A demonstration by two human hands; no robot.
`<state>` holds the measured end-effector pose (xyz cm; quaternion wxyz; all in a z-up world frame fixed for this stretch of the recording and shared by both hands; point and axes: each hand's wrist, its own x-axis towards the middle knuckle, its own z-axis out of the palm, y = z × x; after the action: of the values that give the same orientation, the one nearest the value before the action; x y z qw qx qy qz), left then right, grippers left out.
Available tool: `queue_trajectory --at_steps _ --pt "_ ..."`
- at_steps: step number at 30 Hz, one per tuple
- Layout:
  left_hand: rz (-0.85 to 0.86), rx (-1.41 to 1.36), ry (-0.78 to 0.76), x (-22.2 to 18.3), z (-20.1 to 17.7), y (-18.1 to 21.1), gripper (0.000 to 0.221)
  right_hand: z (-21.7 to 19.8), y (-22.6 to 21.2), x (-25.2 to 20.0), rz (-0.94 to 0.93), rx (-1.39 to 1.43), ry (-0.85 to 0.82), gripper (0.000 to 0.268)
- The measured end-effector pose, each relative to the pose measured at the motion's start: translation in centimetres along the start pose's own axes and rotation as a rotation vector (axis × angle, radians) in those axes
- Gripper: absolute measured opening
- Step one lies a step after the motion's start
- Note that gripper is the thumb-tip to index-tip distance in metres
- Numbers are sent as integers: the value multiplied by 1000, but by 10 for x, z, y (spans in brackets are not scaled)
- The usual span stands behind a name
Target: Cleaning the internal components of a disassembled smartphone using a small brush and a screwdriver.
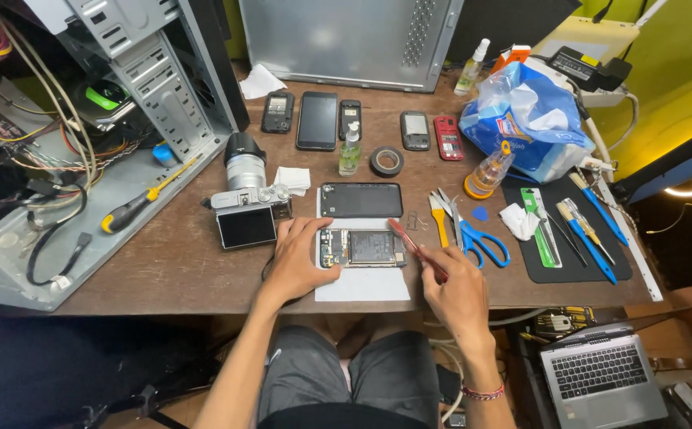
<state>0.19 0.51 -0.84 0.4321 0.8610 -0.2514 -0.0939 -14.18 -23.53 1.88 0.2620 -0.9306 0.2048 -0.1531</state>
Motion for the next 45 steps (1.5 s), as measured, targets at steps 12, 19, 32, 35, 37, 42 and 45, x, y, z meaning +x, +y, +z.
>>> queue_trajectory --at_steps 12,19,32,35,37,42,45 --pt "-5 1 2 1 0 -2 88 19 -28 -17 -117 100 -26 26" --pt "-10 1 -7 1 0 -1 88 20 -10 -19 -42 2 97 20" --pt "-10 7 -1 2 0 -2 88 27 -40 -25 -85 123 31 25" --pt "-5 1 6 2 1 -3 88 27 -33 -25 -51 86 54 24" --pt "-3 -1 5 1 1 -3 87 26 -28 -24 -29 64 71 23" --pt "-1 -1 0 2 0 -3 87 26 -16 -19 47 15 98 24" --pt "-5 1 -5 0 -2 2 87 19 -24 -16 42 68 100 26"
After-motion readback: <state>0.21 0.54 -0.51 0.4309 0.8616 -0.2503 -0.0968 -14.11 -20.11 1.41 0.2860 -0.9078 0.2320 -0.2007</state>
